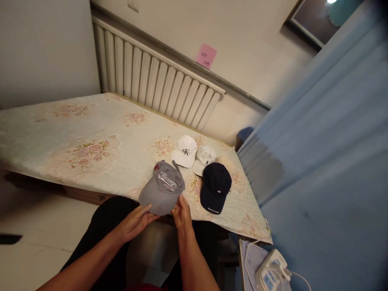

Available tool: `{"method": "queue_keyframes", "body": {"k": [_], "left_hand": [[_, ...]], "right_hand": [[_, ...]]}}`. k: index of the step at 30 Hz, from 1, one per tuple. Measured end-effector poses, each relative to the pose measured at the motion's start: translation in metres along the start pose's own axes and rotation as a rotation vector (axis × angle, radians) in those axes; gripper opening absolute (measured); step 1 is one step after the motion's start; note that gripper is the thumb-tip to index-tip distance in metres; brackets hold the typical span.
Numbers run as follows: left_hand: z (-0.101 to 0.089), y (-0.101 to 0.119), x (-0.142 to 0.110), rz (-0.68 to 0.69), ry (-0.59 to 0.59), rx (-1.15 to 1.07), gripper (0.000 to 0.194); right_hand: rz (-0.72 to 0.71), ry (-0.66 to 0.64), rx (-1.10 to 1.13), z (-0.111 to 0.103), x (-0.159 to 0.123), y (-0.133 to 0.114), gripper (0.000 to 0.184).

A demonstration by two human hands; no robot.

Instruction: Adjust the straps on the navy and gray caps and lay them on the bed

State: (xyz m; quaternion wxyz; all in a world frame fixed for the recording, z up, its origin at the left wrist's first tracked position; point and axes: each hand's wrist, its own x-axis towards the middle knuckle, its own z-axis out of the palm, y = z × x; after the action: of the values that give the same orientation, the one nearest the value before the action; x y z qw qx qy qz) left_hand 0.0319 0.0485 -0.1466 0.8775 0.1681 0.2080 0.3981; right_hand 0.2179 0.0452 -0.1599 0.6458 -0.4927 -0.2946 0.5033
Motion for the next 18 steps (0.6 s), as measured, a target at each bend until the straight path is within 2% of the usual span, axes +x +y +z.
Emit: {"method": "queue_keyframes", "body": {"k": [3, 5, 8, 12, 18], "left_hand": [[-0.003, -0.008, -0.009, -0.035, -0.029, 0.02, 0.049], [-0.003, -0.01, -0.013, -0.041, -0.041, 0.028, 0.05], [-0.004, -0.006, -0.014, -0.022, -0.017, -0.04, 0.049], [-0.008, 0.01, -0.013, 0.021, 0.053, -0.185, 0.037], [0.0, 0.027, -0.019, -0.06, -0.035, -0.193, 0.036]], "right_hand": [[0.021, -0.055, 0.354, 0.011, -0.011, -0.007, 0.037], [0.047, -0.043, 0.423, 0.014, -0.015, -0.014, 0.036], [0.092, -0.015, 0.442, 0.015, -0.02, -0.024, 0.036], [0.113, -0.03, 0.416, 0.012, -0.029, -0.034, 0.038], [0.166, -0.097, 0.337, 0.003, -0.05, -0.044, 0.041]]}}
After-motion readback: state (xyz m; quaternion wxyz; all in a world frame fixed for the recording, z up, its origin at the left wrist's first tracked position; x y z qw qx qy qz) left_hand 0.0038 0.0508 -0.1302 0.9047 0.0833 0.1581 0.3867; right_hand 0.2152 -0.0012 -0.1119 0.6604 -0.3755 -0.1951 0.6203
